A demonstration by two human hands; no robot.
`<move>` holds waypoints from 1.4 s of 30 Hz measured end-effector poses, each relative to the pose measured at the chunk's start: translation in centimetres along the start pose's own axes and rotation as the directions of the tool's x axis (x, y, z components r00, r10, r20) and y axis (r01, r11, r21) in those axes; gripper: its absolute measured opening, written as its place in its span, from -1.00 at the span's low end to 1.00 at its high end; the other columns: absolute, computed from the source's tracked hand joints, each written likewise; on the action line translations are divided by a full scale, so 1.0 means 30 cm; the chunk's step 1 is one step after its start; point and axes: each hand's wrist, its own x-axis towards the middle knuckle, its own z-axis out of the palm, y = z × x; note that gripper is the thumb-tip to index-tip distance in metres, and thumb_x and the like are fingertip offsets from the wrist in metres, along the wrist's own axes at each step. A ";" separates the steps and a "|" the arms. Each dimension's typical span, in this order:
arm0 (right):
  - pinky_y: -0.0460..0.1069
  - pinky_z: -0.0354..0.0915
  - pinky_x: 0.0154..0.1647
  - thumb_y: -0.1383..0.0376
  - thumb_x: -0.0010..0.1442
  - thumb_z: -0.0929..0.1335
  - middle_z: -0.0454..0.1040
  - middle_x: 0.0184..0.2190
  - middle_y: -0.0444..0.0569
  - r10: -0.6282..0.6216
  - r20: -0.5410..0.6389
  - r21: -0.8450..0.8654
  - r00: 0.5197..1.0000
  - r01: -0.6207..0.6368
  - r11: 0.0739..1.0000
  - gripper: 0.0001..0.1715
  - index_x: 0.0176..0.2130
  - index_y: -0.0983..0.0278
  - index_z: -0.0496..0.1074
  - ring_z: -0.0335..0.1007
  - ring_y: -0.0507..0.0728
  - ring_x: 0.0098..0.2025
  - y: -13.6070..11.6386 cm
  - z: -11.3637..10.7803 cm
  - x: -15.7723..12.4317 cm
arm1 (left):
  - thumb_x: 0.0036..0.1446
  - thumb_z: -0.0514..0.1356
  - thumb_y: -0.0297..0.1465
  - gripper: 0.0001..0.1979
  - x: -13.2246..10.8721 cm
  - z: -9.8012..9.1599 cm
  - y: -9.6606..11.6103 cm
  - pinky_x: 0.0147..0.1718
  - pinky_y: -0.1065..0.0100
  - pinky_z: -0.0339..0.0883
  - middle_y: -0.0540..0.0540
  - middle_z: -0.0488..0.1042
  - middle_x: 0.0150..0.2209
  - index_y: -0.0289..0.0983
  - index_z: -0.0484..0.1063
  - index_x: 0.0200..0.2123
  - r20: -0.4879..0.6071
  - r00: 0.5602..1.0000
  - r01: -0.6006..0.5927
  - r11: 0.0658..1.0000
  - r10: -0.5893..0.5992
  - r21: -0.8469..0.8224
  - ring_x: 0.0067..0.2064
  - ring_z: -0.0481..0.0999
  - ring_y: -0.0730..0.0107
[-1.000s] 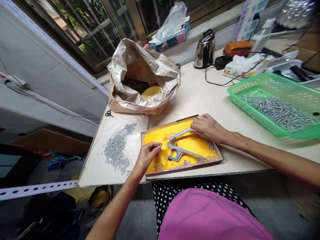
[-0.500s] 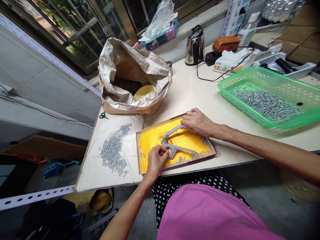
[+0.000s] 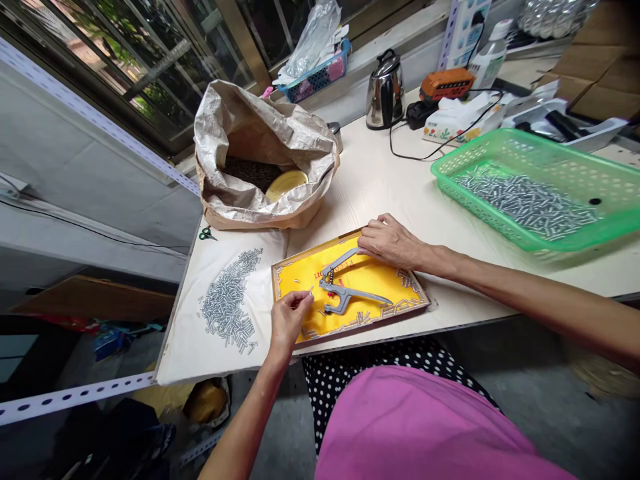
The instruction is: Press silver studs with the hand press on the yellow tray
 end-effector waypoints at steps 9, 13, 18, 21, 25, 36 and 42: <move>0.10 -0.08 -0.13 0.14 0.46 0.10 0.51 -0.30 0.06 -0.032 0.013 -0.020 0.999 0.032 0.999 -0.53 -0.27 0.26 0.45 0.18 0.18 -0.22 -0.023 -0.025 0.020 | -0.01 0.33 -0.29 -0.82 -0.017 0.077 0.025 -0.36 0.36 0.43 -0.12 0.62 -0.42 -0.30 0.60 -0.44 0.130 0.990 0.055 0.998 -0.059 0.034 -0.37 0.60 0.28; 0.10 -0.08 -0.14 0.13 0.46 0.10 0.52 -0.29 0.03 -0.022 0.012 0.000 1.000 0.022 1.000 -0.54 -0.26 0.24 0.45 0.18 0.18 -0.21 -0.012 -0.007 0.020 | 0.04 0.31 -0.36 -0.88 0.004 0.076 0.025 -0.44 0.42 0.39 -0.09 0.60 -0.47 -0.30 0.57 -0.45 0.169 0.978 0.093 0.983 -0.120 0.159 -0.42 0.58 0.34; 0.08 -0.11 -0.18 0.17 0.44 0.16 0.51 -0.32 0.02 -0.038 0.007 0.025 0.999 0.038 0.999 -0.62 -0.26 0.26 0.44 0.16 0.17 -0.23 -0.002 0.026 0.045 | 0.18 0.25 -0.39 -0.86 0.028 0.073 0.055 -0.53 0.45 0.38 -0.03 0.52 -0.63 -0.33 0.49 -0.40 0.337 0.844 0.387 0.909 -0.417 0.156 -0.59 0.51 0.43; 0.08 -0.11 -0.19 0.25 0.44 0.16 0.52 -0.29 0.02 -0.041 0.055 0.019 0.998 0.040 0.999 -0.67 -0.23 0.25 0.45 0.18 0.17 -0.21 -0.018 0.048 0.056 | 0.19 0.26 -0.43 -0.83 0.036 0.066 0.081 -0.50 0.46 0.42 -0.05 0.52 -0.64 -0.35 0.44 -0.45 0.416 0.762 0.492 0.861 -0.497 0.129 -0.59 0.52 0.45; 0.09 -0.07 -0.14 0.19 0.41 0.19 0.52 -0.21 0.06 0.037 0.135 0.056 0.990 -0.044 0.997 -0.68 -0.08 0.27 0.45 0.24 0.21 -0.16 -0.068 0.071 0.027 | 0.16 0.29 -0.47 -0.83 0.036 0.059 0.099 -0.50 0.49 0.42 -0.02 0.49 -0.68 -0.36 0.44 -0.48 0.433 0.724 0.522 0.837 -0.537 0.164 -0.59 0.53 0.46; 0.38 -0.08 0.17 -0.41 0.01 0.27 0.29 0.20 0.34 0.155 0.325 0.040 0.933 -0.177 0.983 0.22 0.35 0.31 0.12 0.17 0.52 0.16 -0.222 0.000 -0.105 | 0.16 0.30 -0.45 -0.85 0.032 0.051 0.128 -0.48 0.48 0.43 0.00 0.48 -0.69 -0.37 0.49 -0.45 0.437 0.701 0.495 0.825 -0.564 0.272 -0.64 0.47 0.51; 0.31 -0.02 0.12 -0.17 0.10 0.37 0.42 0.08 0.27 0.170 0.351 0.058 0.921 -0.202 0.978 0.03 0.32 0.35 0.14 0.28 0.43 0.05 -0.246 -0.021 -0.094 | 0.12 0.34 -0.42 -0.85 0.031 0.057 0.117 -0.47 0.47 0.42 0.00 0.47 -0.69 -0.37 0.50 -0.44 0.420 0.713 0.492 0.827 -0.561 0.271 -0.64 0.46 0.50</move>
